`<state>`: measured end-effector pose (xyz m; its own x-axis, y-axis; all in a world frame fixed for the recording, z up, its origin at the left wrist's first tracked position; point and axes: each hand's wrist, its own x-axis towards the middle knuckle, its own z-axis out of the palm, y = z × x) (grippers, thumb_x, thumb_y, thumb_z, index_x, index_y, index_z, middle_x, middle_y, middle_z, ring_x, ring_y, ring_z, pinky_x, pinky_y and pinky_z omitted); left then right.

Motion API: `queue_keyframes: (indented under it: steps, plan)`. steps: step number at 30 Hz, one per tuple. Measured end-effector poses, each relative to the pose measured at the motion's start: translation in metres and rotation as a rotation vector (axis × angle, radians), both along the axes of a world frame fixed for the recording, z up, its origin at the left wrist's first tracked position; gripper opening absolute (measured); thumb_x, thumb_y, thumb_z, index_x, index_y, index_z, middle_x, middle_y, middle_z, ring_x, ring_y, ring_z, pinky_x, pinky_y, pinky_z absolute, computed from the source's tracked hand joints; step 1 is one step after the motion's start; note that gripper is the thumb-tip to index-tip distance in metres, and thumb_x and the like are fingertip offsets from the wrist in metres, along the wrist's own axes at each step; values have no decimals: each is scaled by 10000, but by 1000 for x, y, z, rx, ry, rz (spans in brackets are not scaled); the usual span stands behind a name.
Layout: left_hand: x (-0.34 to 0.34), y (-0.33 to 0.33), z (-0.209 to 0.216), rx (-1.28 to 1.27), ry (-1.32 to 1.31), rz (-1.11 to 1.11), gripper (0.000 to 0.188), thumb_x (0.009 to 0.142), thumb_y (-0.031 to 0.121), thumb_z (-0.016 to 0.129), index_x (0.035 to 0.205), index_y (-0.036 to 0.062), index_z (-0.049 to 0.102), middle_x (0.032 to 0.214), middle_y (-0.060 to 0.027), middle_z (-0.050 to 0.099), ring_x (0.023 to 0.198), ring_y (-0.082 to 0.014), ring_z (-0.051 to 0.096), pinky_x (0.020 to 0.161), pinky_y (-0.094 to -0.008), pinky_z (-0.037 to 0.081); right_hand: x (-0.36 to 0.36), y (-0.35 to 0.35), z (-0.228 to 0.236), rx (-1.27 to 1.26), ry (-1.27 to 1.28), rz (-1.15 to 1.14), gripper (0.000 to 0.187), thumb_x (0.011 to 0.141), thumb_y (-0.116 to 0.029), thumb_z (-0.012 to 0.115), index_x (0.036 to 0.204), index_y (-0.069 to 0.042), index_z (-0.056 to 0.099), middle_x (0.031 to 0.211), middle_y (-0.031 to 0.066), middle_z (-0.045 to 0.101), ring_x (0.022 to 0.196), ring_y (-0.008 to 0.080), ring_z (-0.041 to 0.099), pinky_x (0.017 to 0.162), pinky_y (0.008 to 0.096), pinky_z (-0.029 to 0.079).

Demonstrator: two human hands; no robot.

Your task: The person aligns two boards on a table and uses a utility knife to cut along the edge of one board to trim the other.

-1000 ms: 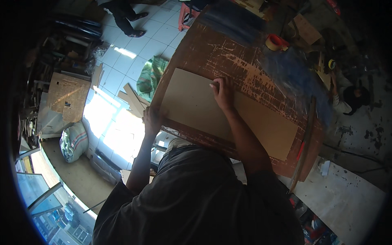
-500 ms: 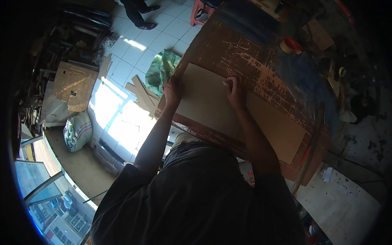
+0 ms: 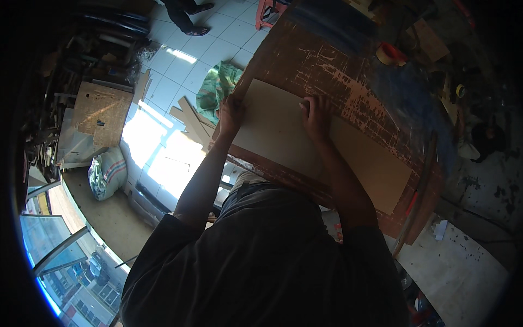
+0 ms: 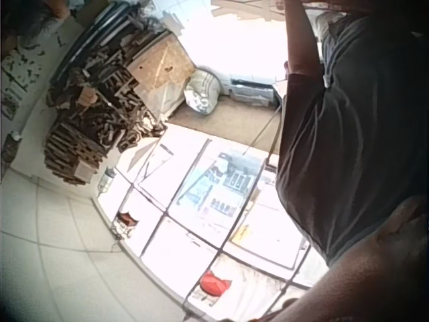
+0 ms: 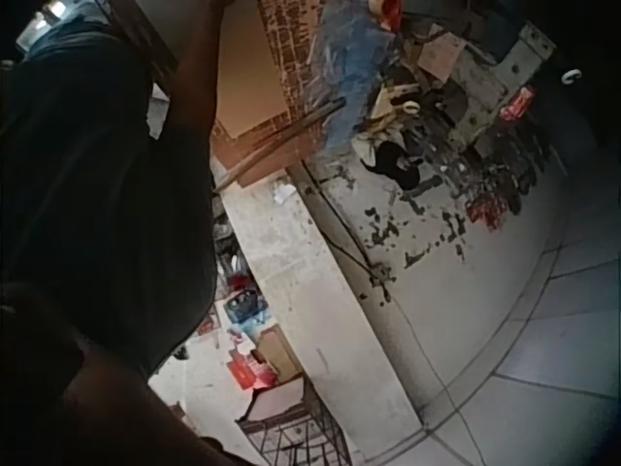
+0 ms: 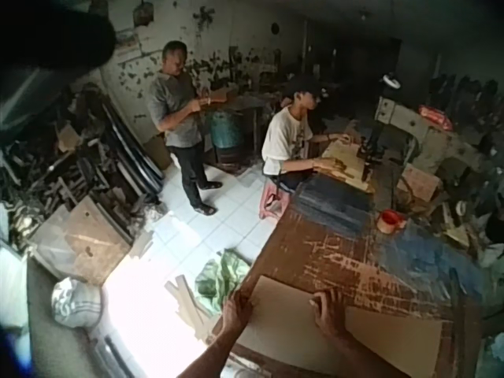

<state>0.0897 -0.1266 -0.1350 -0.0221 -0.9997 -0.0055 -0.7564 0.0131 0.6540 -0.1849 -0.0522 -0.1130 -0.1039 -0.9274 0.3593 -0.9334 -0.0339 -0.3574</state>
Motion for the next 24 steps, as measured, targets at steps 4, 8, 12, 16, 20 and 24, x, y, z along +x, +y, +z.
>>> queue_keyframes:
  steps: [4,8,12,16,20,24]
  plan:
    - [5,-8,-2,26,13,-56,285,791,233,742,1045,143,651,1140,-81,612,1170,-306,540,947,-556,360,0,11,4,43,-1,16,242,924,-269,634,1114,-125,594,1132,115,552,1097,340,515,930,521,387]
    - [4,-17,17,51,-103,-128,290,810,281,741,1014,96,650,1032,-131,689,1074,-350,626,868,-612,364,-4,69,14,76,74,153,292,923,-269,639,1159,-105,592,1266,114,551,1189,330,506,994,502,362]
    - [2,-30,24,135,-201,-222,290,801,275,741,1008,83,676,1024,-164,687,1021,-348,650,878,-589,409,-12,150,37,304,33,285,414,921,-309,639,1270,-97,574,1443,117,470,1316,318,444,1054,506,341]
    - [14,-37,6,109,-127,-293,281,786,259,744,932,25,688,971,-172,677,937,-346,667,817,-411,520,-27,203,48,396,91,313,505,920,-365,629,1331,-83,550,1505,103,420,1362,300,410,1074,506,334]
    - [25,-40,-16,93,-125,-273,236,767,296,764,901,106,726,960,-102,707,934,-311,675,849,-493,445,-28,219,49,395,31,294,459,913,-329,641,1287,-72,577,1479,97,451,1359,305,419,1067,495,350]
    - [19,-36,-19,97,-109,-200,232,744,379,789,859,182,749,933,-30,743,929,-262,685,873,-525,376,-24,216,42,303,14,246,355,895,-260,664,1189,-65,627,1411,101,513,1303,303,475,1037,475,390]
